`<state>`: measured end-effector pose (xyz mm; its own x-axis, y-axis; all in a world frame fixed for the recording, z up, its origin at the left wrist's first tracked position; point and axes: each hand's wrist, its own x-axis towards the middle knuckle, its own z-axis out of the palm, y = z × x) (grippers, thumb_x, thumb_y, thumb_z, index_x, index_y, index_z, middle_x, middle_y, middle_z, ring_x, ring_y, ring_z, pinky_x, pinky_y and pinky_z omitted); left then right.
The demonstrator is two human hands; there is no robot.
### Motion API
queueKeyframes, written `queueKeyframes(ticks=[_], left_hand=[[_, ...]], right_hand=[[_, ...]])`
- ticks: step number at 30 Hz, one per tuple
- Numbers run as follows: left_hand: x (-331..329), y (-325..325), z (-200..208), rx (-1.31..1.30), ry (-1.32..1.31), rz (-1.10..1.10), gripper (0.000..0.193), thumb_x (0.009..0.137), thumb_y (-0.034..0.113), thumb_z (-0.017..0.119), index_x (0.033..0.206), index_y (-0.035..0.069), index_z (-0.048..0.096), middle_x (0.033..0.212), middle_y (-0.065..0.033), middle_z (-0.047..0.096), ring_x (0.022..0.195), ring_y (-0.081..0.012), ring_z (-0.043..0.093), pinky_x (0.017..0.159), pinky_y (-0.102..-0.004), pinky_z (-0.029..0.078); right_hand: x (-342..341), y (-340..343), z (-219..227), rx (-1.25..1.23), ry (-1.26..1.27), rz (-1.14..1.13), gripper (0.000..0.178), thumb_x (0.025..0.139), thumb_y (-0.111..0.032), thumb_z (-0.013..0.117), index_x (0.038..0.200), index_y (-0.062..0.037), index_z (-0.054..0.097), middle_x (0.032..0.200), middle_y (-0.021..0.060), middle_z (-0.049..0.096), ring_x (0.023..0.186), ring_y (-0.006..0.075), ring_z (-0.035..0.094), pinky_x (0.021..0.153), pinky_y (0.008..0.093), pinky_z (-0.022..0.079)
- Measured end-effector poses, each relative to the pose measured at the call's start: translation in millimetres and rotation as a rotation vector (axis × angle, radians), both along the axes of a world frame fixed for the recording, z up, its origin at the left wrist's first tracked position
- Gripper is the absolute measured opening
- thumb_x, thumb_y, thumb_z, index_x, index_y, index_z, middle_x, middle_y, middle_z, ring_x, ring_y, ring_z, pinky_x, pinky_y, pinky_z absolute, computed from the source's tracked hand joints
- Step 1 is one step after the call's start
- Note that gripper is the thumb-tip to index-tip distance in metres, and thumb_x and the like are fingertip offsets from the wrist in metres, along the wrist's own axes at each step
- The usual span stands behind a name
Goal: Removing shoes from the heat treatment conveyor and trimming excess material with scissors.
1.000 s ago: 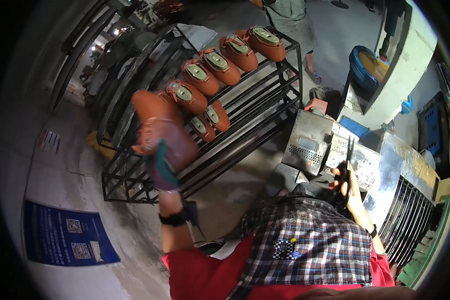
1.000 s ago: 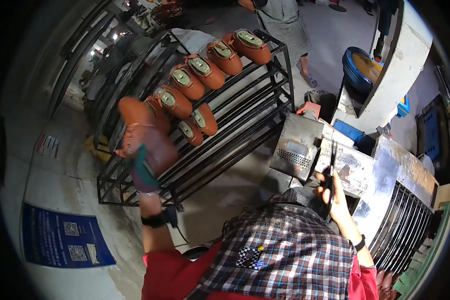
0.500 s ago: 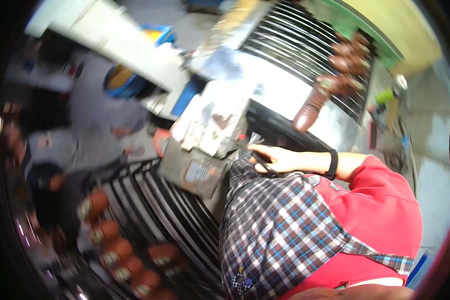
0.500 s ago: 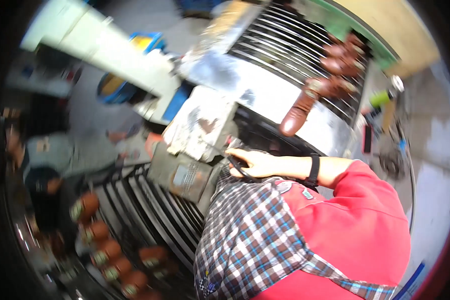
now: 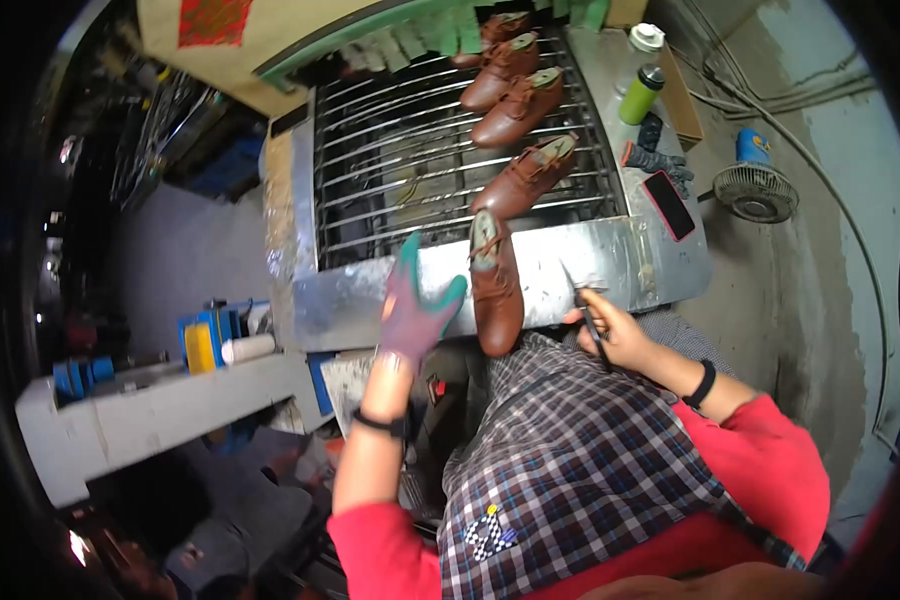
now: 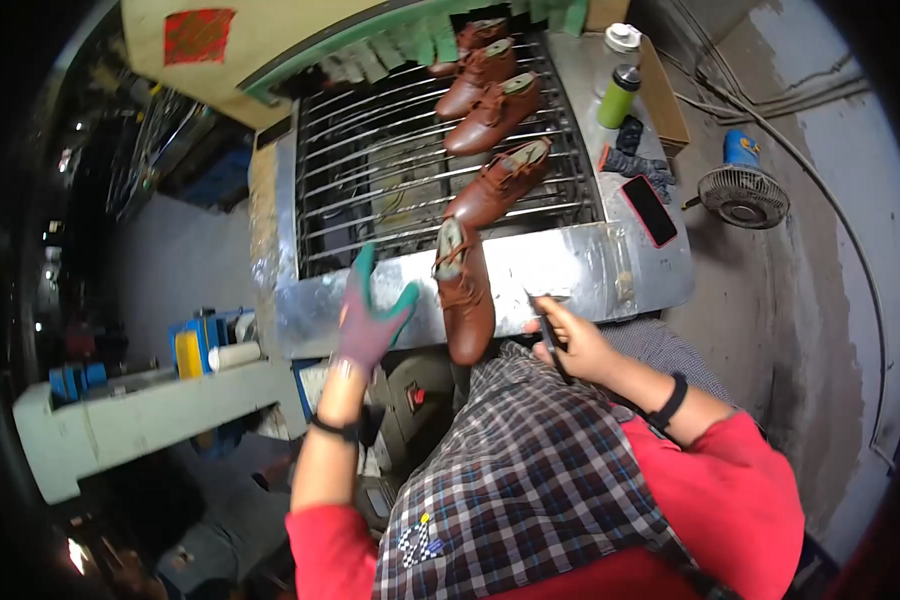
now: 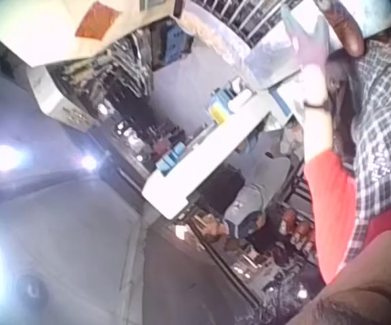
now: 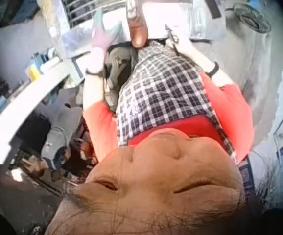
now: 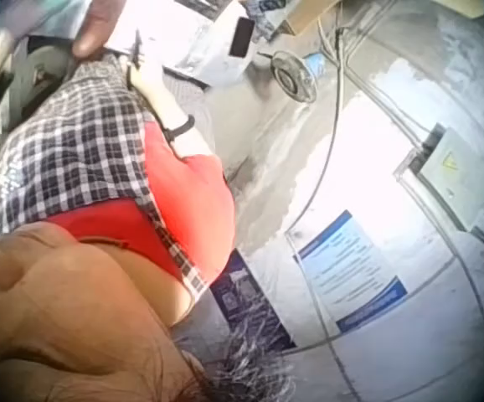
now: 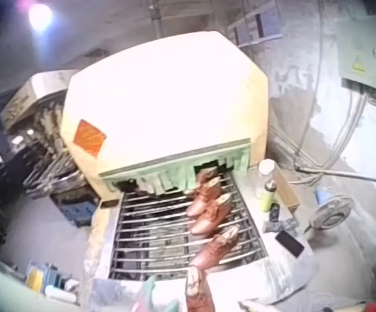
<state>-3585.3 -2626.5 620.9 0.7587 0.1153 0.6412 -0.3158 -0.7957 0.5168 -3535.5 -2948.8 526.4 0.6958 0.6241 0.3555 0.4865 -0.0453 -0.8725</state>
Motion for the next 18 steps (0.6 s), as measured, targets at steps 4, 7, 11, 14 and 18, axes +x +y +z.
queueKeyframes(ticks=[4, 7, 11, 14, 18], left_hand=[[140, -25, 33, 0.299, 0.433, -0.044, 0.113, 0.067, 0.058, 0.075, 0.145, -0.006, 0.026, 0.142, -0.0306, 0.038, 0.13, -0.0399, 0.043, 0.107, -0.0409, 0.038], [208, -35, 22, 0.536, 0.608, 0.007, 0.128, 0.058, 0.069, 0.075, 0.147, -0.005, 0.021, 0.141, -0.0291, 0.04, 0.129, -0.0382, 0.045, 0.105, -0.0402, 0.04], [234, -47, -2, 0.446, 0.61, 0.048, 0.109, 0.056, 0.066, 0.078, 0.134, -0.001, 0.043, 0.13, -0.0217, 0.054, 0.117, -0.0336, 0.057, 0.098, -0.0393, 0.045], [218, -29, 4, 0.23, 0.5, -0.003, 0.083, 0.059, 0.055, 0.081, 0.12, 0.003, 0.059, 0.112, -0.018, 0.067, 0.106, -0.0304, 0.063, 0.093, -0.038, 0.048], [207, -4, 16, 0.053, 0.374, -0.175, 0.058, 0.066, 0.045, 0.082, 0.104, 0.005, 0.067, 0.096, -0.0109, 0.072, 0.088, -0.0227, 0.069, 0.08, -0.035, 0.051]], right_hand=[[-11, -54, -36, 0.242, -0.007, -0.25, 0.073, 0.088, 0.003, 0.06, 0.149, -0.0046, 0.02, 0.119, 0.0143, 0.06, 0.079, 0.0101, 0.059, 0.071, 0.024, 0.05], [-40, -56, -47, 0.395, 0.108, -0.37, 0.069, 0.093, -0.004, 0.057, 0.15, -0.0048, 0.017, 0.118, 0.0141, 0.058, 0.076, 0.0088, 0.055, 0.071, 0.0243, 0.049], [-86, -38, -42, 0.355, 0.152, -0.544, 0.069, 0.095, -0.018, 0.059, 0.149, 0.0003, 0.019, 0.117, 0.0134, 0.058, 0.078, 0.0086, 0.057, 0.08, 0.0269, 0.05], [-93, -23, -51, 0.38, 0.156, -0.528, 0.07, 0.095, -0.018, 0.059, 0.149, -0.0003, 0.018, 0.117, 0.013, 0.058, 0.078, 0.0076, 0.057, 0.08, 0.0264, 0.05], [-74, -7, -37, 0.352, 0.11, -0.418, 0.068, 0.093, -0.01, 0.058, 0.148, -0.0002, 0.02, 0.116, 0.0138, 0.06, 0.078, 0.007, 0.056, 0.076, 0.0253, 0.05]])
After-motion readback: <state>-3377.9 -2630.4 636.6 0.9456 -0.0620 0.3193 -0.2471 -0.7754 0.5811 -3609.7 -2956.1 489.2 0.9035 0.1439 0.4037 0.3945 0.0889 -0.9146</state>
